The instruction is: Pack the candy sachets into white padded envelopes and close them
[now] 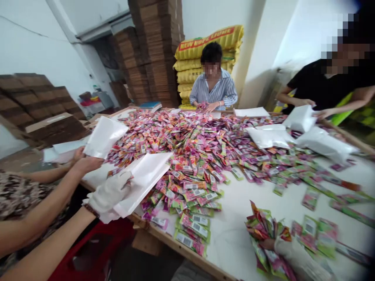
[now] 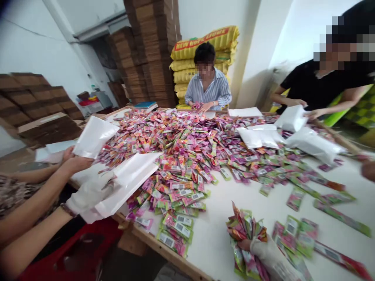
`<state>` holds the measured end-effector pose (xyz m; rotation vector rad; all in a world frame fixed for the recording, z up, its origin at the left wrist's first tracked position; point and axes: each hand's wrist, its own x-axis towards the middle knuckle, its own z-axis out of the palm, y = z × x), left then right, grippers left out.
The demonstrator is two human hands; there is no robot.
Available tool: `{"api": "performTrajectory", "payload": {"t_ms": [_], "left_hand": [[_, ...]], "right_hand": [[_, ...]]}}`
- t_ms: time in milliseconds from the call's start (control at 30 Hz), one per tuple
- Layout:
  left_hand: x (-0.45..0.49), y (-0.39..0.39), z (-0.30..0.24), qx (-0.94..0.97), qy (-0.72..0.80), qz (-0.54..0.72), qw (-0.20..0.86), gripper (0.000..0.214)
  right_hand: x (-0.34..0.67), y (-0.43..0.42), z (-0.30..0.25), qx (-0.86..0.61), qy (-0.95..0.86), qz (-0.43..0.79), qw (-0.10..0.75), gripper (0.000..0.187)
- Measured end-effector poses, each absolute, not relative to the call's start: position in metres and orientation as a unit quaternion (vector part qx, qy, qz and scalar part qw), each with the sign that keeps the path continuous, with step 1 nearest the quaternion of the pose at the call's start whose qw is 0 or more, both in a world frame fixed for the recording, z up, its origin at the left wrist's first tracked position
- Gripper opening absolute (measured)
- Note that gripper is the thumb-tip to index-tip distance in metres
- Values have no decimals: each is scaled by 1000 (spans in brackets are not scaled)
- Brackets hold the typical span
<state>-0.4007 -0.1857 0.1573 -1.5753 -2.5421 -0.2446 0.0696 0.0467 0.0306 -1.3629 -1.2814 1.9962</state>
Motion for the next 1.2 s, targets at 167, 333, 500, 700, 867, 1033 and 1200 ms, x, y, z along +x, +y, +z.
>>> {"api": "performTrajectory", "payload": {"t_ms": [167, 333, 500, 700, 867, 1033, 1200], "left_hand": [[-250, -93, 124, -662, -721, -204, 28, 43], [-106, -20, 33, -717, -672, -102, -152, 31], [-96, 8, 1, -617, -651, -257, -359, 20], [-114, 18, 9, -422, -579, -420, -558, 41], [-112, 16, 12, -441, -601, -443, -498, 28], [-106, 19, 30, -565, -681, -323, -337, 28], [-97, 11, 38, -716, -666, -171, -119, 24]], "right_hand": [[98, 40, 42, -491, -489, 658, 293, 30], [87, 16, 30, -502, -491, 610, 367, 23], [65, 4, 17, -531, -617, 473, 338, 52], [49, 12, 34, -528, -801, 262, 107, 40], [46, 36, 44, -529, -794, 299, 27, 23], [34, 30, 59, -518, -836, 170, -55, 45], [32, 46, 64, -515, -828, 218, -46, 27]]}}
